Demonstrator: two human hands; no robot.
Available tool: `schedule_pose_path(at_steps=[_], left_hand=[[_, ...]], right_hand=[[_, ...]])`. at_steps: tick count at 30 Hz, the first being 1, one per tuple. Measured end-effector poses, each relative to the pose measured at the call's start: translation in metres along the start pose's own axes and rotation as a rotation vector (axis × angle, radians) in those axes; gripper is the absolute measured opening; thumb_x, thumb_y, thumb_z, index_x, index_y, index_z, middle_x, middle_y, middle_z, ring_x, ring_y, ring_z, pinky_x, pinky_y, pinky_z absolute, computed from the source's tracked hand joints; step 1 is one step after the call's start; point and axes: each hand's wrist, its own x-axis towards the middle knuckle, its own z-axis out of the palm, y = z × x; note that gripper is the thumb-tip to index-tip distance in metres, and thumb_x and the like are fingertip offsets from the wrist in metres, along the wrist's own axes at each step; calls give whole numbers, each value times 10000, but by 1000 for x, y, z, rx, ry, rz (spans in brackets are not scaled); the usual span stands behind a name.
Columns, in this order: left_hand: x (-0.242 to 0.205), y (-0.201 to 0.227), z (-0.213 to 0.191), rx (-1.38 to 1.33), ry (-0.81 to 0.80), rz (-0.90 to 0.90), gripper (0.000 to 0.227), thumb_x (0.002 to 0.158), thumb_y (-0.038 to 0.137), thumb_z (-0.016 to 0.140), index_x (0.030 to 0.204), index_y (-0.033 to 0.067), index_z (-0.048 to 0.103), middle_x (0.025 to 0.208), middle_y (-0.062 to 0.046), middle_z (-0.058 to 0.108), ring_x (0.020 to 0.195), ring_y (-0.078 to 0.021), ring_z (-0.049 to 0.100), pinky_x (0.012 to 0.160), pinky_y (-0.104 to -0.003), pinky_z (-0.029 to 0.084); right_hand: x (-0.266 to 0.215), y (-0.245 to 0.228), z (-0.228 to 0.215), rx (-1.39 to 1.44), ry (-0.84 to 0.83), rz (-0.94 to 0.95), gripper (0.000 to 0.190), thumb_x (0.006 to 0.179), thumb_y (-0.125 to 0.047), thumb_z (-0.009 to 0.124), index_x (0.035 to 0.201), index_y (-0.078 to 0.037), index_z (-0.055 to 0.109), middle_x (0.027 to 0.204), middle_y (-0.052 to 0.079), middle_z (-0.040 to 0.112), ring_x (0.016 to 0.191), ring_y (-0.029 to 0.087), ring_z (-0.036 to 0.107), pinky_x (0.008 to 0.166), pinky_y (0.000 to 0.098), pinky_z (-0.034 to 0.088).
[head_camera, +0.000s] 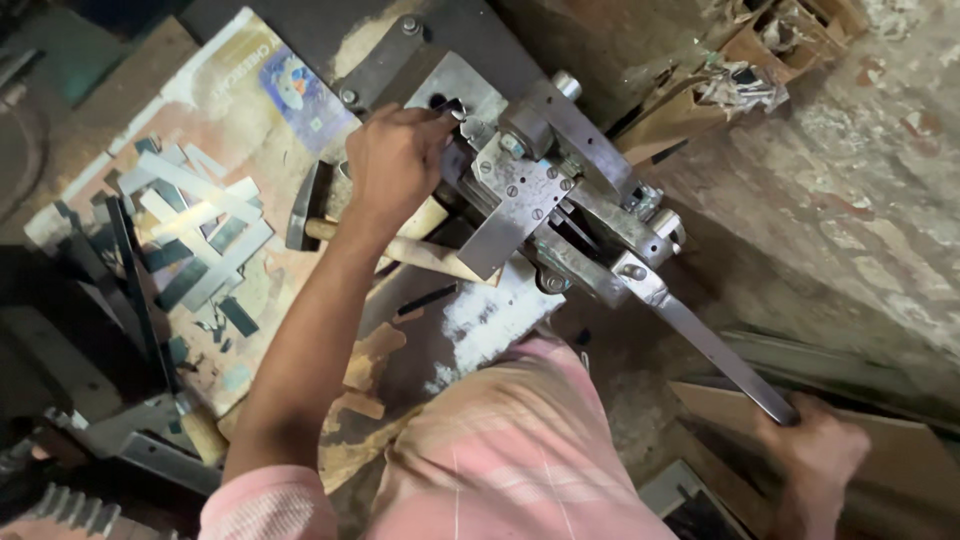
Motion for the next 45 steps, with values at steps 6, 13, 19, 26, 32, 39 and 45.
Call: schedule_pose_path(at_steps=[6,13,19,26,32,39,45], left_hand=[[0,-19,10,45,1,70,314,811,21,664,1029,180,826,1058,-5,781,923,-274,654,780,-437,501],[13,-48,9,-55,-67,229,282,782,52,709,1007,171,829,1095,30,787,992,-266,593,846,-427,400],[12,-52,10,-83,-62,232,297,798,49,721,1044,173,831,1096,27,784,993,-261,581,878,-424,394],[-3,0,-50,-386,166,99,246,788,-8,753,992,119,805,1052,0,786,896,-237,605,832,-377,441],[-111,81,-108,-1242,52,-116,64,851,-68,765,879,-11,754,899,-67,736,868,-184,650,869,-333,493],[-279,120,-118,-1715,312,-790,444,759,-90,803,1165,1,649,1011,-65,700,889,-172,676,811,-315,568],[-403,138,-130,-1162,929,-1241,373,892,-39,702,1260,-2,656,1057,-31,667,860,-72,619,707,-229,512]], right_hand=[[5,32,-52,-185,67,-59,427,800,-593,817,858,-171,783,527,19,511,509,263,544,538,365,444],[-1,-1,25,100,-10,12,438,781,-543,836,943,-139,782,674,78,633,621,282,631,647,364,533],[12,4,18,-48,-254,196,424,726,-511,874,830,-115,762,628,123,664,611,342,660,631,440,552],[31,-89,-73,143,-212,-11,488,725,-419,875,1026,-46,784,803,194,711,711,392,686,693,481,565],[94,-273,-208,1285,-5,-268,242,971,-155,760,1178,-42,706,1117,105,727,933,177,710,860,290,576],[88,-429,-223,1686,-832,-803,369,1026,-171,731,1289,55,603,1219,124,671,1065,167,642,918,312,550],[69,-503,-215,1317,-932,-998,457,991,-102,619,1439,-52,539,1265,143,697,1052,232,715,865,354,588]])
